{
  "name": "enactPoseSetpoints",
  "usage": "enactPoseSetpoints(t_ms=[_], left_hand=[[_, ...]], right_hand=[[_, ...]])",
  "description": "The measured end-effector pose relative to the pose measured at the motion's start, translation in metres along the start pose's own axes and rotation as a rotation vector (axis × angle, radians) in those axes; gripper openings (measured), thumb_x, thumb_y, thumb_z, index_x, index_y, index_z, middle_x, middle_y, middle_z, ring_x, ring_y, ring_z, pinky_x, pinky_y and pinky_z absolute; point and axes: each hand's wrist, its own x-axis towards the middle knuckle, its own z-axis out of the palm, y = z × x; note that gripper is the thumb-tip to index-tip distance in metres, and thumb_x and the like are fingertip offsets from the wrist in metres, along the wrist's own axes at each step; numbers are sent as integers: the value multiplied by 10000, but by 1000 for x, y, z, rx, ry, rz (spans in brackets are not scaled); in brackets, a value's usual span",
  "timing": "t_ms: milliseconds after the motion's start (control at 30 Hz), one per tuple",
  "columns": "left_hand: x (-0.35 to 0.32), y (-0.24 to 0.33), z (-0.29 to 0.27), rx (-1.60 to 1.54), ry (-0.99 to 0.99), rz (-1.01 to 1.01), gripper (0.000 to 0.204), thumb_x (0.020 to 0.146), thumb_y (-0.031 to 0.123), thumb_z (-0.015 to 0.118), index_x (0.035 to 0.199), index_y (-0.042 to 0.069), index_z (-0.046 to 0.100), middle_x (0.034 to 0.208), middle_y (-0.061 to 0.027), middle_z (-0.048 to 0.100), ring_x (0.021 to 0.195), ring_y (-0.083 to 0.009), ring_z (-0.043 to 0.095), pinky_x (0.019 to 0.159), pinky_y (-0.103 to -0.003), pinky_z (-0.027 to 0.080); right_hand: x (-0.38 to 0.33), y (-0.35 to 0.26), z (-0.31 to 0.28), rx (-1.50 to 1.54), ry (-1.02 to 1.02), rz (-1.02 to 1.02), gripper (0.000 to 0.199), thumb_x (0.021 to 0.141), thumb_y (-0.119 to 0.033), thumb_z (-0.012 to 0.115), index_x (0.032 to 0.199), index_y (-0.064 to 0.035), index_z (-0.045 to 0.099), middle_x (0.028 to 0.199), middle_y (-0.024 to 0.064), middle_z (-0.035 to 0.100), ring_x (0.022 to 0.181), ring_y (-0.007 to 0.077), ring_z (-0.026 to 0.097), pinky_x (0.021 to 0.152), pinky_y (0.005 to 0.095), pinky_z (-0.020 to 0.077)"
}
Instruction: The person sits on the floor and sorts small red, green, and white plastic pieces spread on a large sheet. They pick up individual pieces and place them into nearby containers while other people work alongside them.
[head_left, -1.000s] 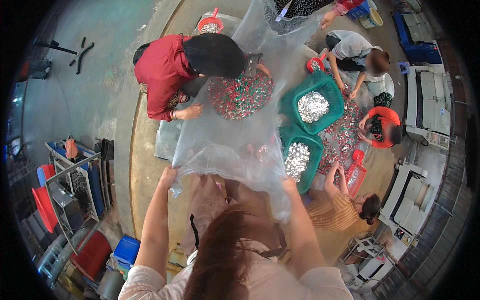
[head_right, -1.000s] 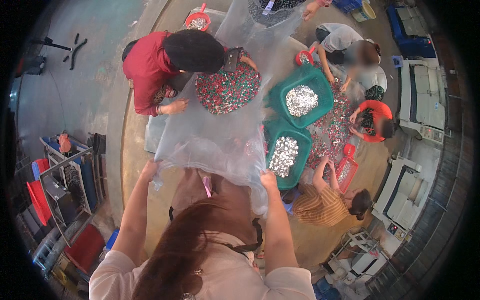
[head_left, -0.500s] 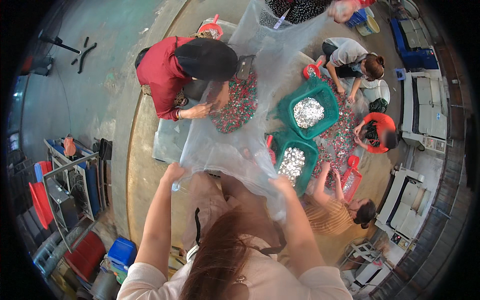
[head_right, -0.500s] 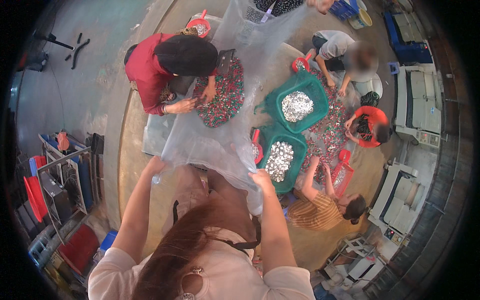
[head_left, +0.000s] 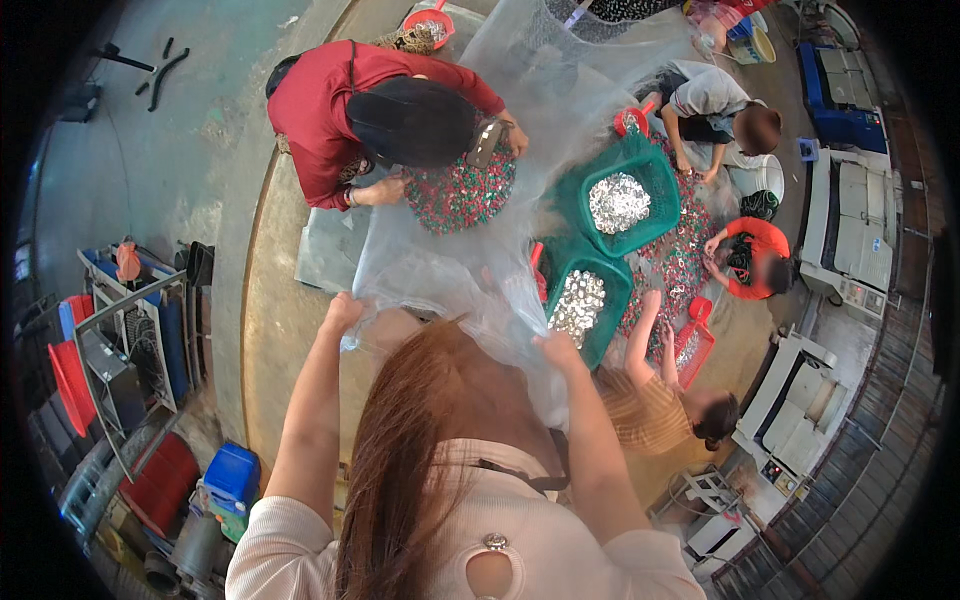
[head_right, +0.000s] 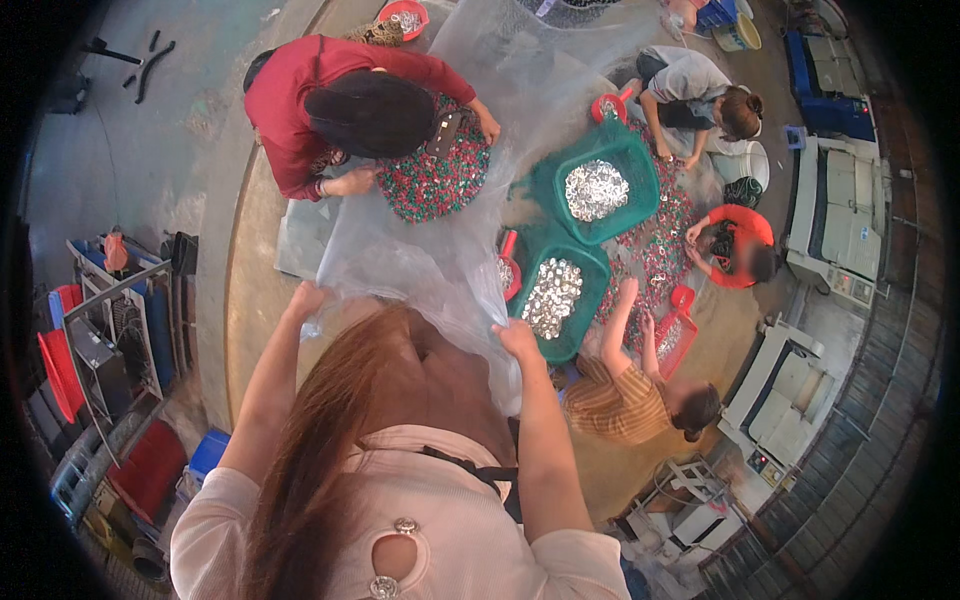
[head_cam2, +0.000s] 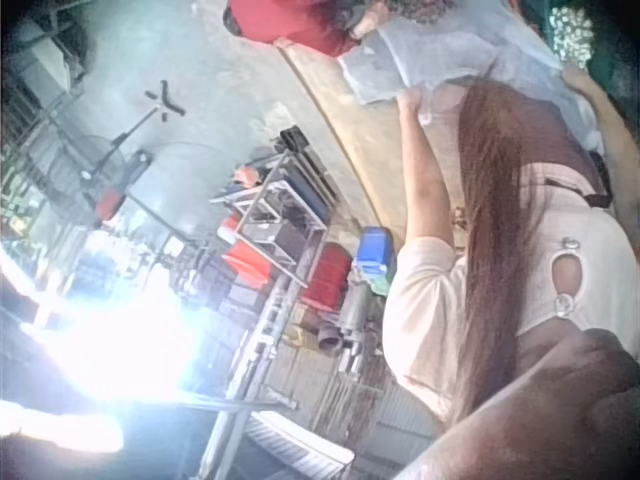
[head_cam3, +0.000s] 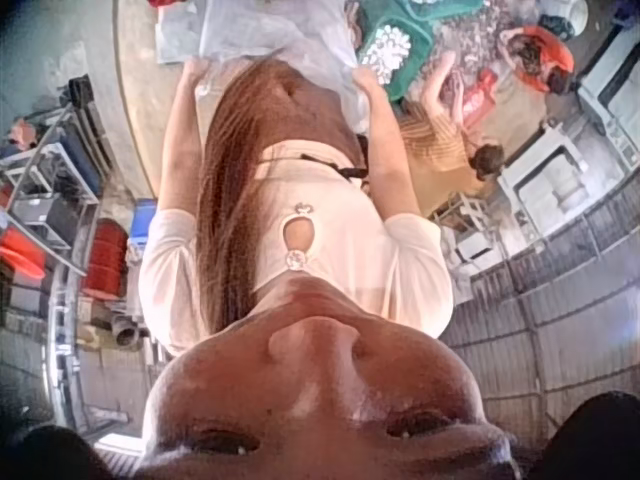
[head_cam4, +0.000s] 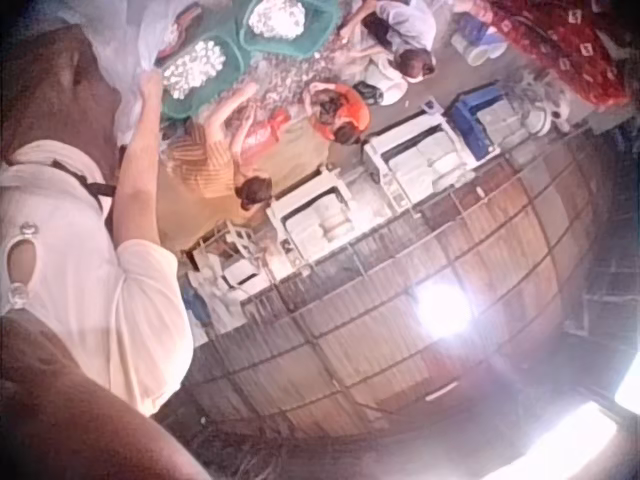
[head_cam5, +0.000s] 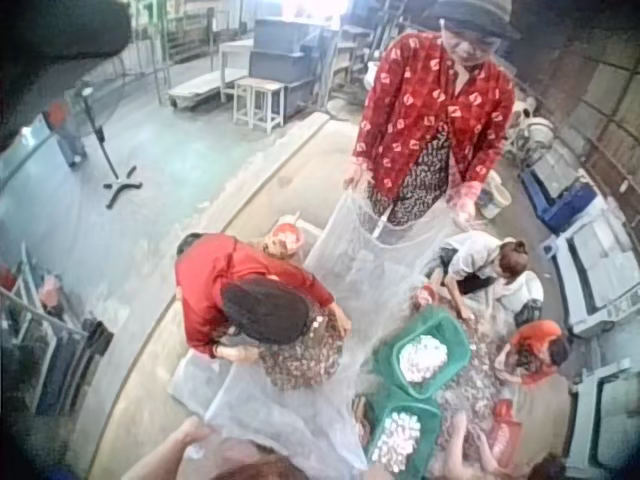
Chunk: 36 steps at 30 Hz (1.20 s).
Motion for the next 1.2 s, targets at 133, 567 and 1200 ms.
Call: enactPoseSetpoints(t_ms=[133, 567, 1200], left_hand=[[-10, 7, -7, -39, 4, 8, 544, 744, 347, 610, 1035, -111, 587, 1027, -342, 578, 1029, -423, 567, 874, -438, 458], [-20, 19, -16, -41, 24, 39, 489, 769, 319, 573, 1031, -94, 603, 1005, -331, 589, 1019, -413, 574, 849, -442, 459], [-18, 22, -12, -81, 40, -11, 476, 784, 315, 557, 1070, -62, 603, 989, -292, 618, 990, -383, 598, 827, -419, 454]], right_hand=[[-11, -43, -28, -15, 31, 26, 497, 821, -378, 574, 1115, 21, 593, 1123, 252, 584, 1088, 365, 542, 939, 406, 409], [-15, -48, -22, -64, 0, 85, 518, 813, -381, 588, 1137, 24, 579, 1140, 240, 581, 1095, 355, 543, 948, 394, 410], [-16, -53, -26, -48, -87, 122, 618, 830, -393, 568, 1265, 37, 474, 1262, 231, 509, 1185, 322, 489, 1002, 365, 373]])
